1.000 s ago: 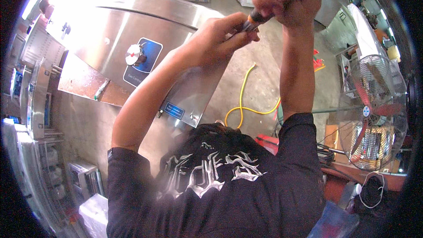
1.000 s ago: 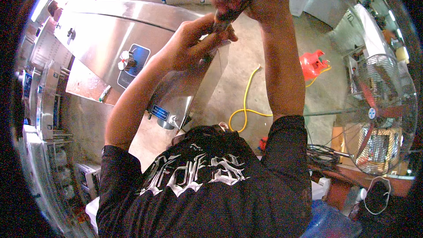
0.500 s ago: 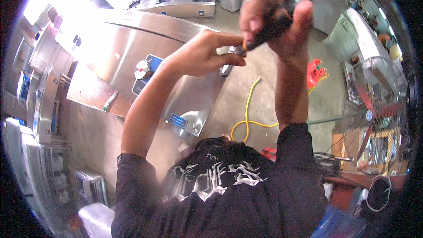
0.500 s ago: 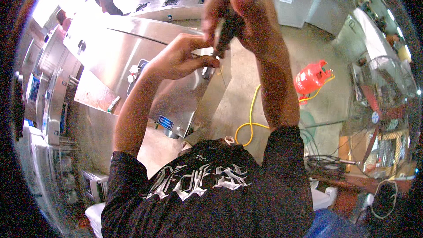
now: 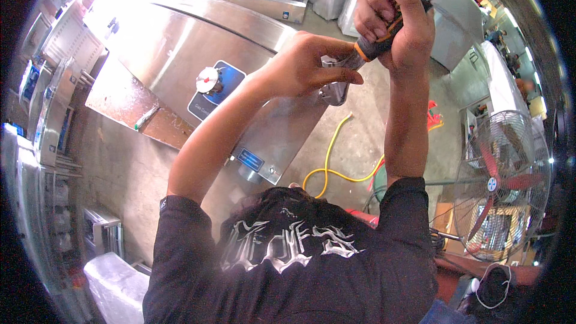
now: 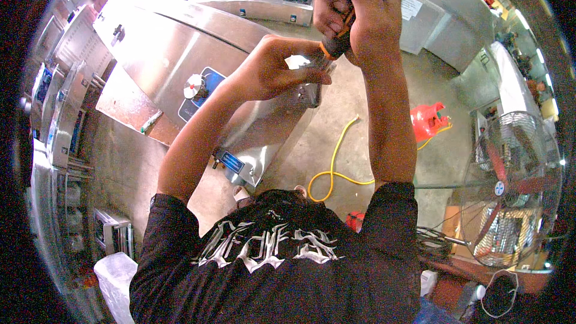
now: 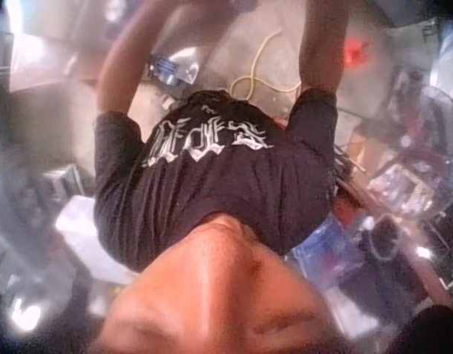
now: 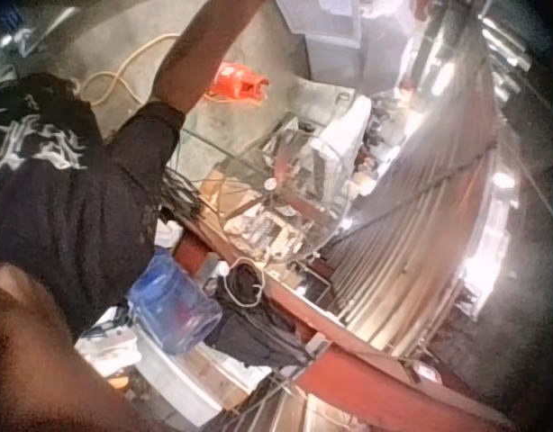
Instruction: The person uses a wrench to tighten bolts on a stainless steel commercial kitchen appliance, then uses a utility knife to remove a sticker from the control panel. They walk to a toolbox, open it, and retrieve additional tools before returning to the appliance.
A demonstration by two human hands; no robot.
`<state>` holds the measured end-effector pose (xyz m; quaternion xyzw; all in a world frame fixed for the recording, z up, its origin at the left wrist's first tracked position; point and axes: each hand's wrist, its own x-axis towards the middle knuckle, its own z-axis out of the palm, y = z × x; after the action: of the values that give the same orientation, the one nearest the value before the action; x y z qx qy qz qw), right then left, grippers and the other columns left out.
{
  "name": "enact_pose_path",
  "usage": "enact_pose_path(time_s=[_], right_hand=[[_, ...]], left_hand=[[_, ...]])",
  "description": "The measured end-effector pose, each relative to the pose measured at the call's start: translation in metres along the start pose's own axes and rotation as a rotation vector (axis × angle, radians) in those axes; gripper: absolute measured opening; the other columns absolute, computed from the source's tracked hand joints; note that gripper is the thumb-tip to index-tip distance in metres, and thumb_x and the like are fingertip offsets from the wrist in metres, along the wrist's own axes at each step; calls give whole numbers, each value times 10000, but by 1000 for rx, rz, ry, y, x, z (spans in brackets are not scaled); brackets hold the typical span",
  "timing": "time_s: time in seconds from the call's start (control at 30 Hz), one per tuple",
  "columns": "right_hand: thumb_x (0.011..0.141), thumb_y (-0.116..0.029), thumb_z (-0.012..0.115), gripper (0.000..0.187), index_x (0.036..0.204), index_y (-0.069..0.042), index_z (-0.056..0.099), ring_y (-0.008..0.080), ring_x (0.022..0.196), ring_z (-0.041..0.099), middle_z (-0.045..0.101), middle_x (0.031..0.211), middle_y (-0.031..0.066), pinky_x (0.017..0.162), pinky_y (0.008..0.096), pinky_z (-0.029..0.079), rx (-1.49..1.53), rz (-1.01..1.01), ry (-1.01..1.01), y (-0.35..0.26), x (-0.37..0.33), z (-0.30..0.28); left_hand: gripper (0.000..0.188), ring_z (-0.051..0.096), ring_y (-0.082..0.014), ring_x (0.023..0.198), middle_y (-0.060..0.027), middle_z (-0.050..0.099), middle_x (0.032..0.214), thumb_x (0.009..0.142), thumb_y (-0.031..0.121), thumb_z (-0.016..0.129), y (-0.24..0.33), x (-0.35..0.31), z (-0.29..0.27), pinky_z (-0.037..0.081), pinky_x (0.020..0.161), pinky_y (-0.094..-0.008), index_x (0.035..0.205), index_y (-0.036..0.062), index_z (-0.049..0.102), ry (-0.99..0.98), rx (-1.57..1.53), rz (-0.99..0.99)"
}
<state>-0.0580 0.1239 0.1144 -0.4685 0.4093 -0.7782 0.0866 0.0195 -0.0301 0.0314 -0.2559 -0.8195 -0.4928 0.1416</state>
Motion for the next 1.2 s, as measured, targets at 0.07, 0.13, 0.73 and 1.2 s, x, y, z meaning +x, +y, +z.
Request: enact_pose_path(time_s=[0.07, 0.13, 0.73, 1.2], right_hand=[[1021, -233, 597, 188, 1117, -73, 587, 121, 410, 388, 387, 589, 13, 337, 291, 310, 133, 126, -141, 5, 8, -4], [1003, -182, 597, 178, 1127, -55, 583, 108, 418, 371, 404, 620, 16, 353, 291, 300, 324, 239, -266, 10, 17, -6], [888, -210, 730, 231, 918, -30, 588, 92, 474, 508, 560, 609, 0, 467, 248, 423, -173, 48, -392, -21, -36, 36], [991, -358, 615, 457, 1229, 6, 475, 140, 460, 520, 543, 610, -7, 443, 322, 502, -147, -243, -504, -85, -54, -61]], left_hand=[[298, 682, -117, 928, -87, 771, 1020, 919, 195, 782, -4, -1, -3, 541, 892, -329, 1155, 21, 727, 25, -53, 20], [275, 652, -123, 818, -123, 756, 901, 932, 250, 772, -9, -2, -3, 534, 802, -344, 1084, 24, 731, 47, -88, 23], [299, 730, -329, 874, -143, 738, 970, 848, 214, 827, 20, -50, -2, 582, 767, -410, 1108, 99, 735, 220, 242, 174], [231, 655, -349, 937, -147, 660, 991, 882, 109, 717, -22, -56, 27, 548, 827, -433, 1112, 84, 716, 8, 329, 114]])
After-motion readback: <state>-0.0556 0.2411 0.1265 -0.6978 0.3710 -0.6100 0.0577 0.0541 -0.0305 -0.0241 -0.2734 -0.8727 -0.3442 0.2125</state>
